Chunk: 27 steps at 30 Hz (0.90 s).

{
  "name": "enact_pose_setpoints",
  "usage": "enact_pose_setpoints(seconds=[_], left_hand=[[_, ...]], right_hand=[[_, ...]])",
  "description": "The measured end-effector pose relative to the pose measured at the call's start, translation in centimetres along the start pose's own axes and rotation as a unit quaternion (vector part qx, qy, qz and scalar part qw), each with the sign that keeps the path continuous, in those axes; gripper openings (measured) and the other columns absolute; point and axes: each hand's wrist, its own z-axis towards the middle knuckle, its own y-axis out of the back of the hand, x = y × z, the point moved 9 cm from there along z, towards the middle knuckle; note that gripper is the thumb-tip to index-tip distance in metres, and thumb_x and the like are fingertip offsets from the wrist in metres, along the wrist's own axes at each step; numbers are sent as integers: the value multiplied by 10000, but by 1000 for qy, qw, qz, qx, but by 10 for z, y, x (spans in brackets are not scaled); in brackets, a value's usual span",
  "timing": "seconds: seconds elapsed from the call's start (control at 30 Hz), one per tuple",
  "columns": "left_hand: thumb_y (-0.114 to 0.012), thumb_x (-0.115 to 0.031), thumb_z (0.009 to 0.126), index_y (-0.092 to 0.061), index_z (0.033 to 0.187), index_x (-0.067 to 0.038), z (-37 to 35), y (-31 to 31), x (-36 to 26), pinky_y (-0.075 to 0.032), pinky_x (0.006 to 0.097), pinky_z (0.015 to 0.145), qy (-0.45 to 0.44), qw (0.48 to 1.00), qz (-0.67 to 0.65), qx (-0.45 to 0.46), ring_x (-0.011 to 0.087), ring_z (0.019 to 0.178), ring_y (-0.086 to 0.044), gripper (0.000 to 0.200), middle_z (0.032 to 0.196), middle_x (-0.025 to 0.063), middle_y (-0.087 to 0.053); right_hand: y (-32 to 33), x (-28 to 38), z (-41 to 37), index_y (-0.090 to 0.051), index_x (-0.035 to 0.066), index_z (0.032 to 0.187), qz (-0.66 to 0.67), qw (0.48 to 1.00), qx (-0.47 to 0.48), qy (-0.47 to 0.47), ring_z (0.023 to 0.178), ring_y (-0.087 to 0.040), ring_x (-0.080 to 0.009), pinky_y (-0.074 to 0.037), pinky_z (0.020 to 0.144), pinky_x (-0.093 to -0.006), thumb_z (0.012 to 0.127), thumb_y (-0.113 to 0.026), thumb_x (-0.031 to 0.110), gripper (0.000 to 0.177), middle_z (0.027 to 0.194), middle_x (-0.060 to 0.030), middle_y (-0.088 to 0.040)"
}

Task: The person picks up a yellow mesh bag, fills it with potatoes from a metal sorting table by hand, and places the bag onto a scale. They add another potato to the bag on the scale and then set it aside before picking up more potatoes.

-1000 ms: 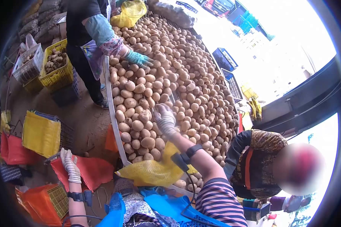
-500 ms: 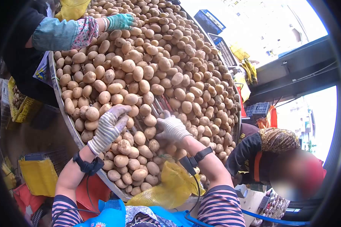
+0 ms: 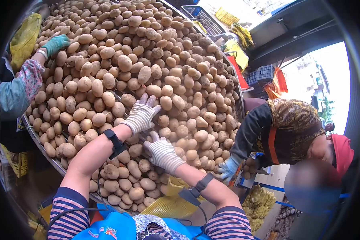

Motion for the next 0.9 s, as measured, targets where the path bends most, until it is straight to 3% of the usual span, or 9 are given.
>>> enact_pose_setpoints(seconds=[0.07, 0.1, 0.27, 0.33, 0.47, 0.67, 0.73, 0.8, 0.9], left_hand=[[-573, -202, 856, -535, 1303, -184, 11, -13, 3, -416, 507, 985, 35, 996, 54, -58, 398, 1318, -359, 449, 1441, 176, -361], [-633, -150, 763, -562, 1248, -172, 11, -6, 0, -471, 492, 888, 33, 986, 73, -149, 378, 1211, -444, 491, 1354, 190, -425], [-646, -176, 758, -616, 1097, -142, 14, 3, -9, -498, 460, 797, 79, 992, 53, -85, 355, 1077, -513, 343, 1203, 161, -495], [-660, -188, 749, -639, 1069, -142, 4, -8, -13, -503, 466, 792, 60, 958, 137, -245, 351, 1090, -507, 324, 1212, 164, -489], [-669, -207, 757, -648, 1072, -146, 9, -8, -2, -503, 482, 801, 76, 976, 133, -154, 357, 1073, -525, 321, 1207, 165, -505], [-702, -138, 775, -717, 918, -108, -60, 33, 28, -528, 401, 769, 152, 963, -136, -179, 281, 852, -644, 146, 922, 149, -637], [-714, -74, 805, -700, 920, -35, -105, 26, 40, -552, 282, 703, 188, 867, -413, -206, 160, 774, -671, 122, 846, 38, -675], [-707, -88, 832, -660, 1010, -52, -162, 13, 33, -565, 291, 740, 182, 668, -676, -253, 162, 828, -673, 188, 909, 24, -674], [-681, -90, 853, -575, 1113, -105, -247, 2, -24, -563, 316, 776, 104, 454, -827, -314, 177, 939, -649, 282, 1044, 44, -645]], right_hand=[[-2, -6, -10, -581, 150, 1139, 15, 999, -39, 6, 986, -586, -419, -538, 792, -476, 730, -680, 147, 421, 1376, -203, -368], [-7, -6, -10, -582, 163, 1149, 10, 1000, -23, 1, 989, -587, -421, -540, 792, -476, 731, -680, 147, 430, 1380, -199, -365], [-10, -2, 19, -609, 177, 1214, 42, 997, 28, -59, 1036, -602, -365, -507, 884, -449, 721, -689, 178, 499, 1339, -213, -452], [-32, -8, 42, -619, 174, 1201, 39, 996, 34, -75, 1059, -603, -348, -508, 886, -442, 740, -675, 161, 464, 1316, -206, -473], [-42, -28, 36, -636, 167, 1173, 78, 991, -33, -100, 1079, -608, -342, -521, 872, -430, 795, -626, 105, 382, 1287, -193, -495], [-9, -14, 6, -671, 195, 1104, 55, 996, -65, 13, 1008, -607, -370, -513, 907, -398, 702, -660, 63, 423, 1324, -177, -429], [1, -20, -3, -681, 178, 1086, 143, 981, -117, 59, 1020, -600, -349, -505, 922, -358, 656, -715, 85, 441, 1280, -151, -456], [17, -25, -18, -661, 87, 1075, 283, 938, -182, 88, 955, -607, -282, -515, 864, -335, 652, -767, 149, 441, 1138, -116, -506], [14, -1, -54, -568, 40, 1203, 628, 776, -11, 67, 868, -654, -153, -564, 700, -266, 767, -756, 86, 477, 1049, -63, -624]])
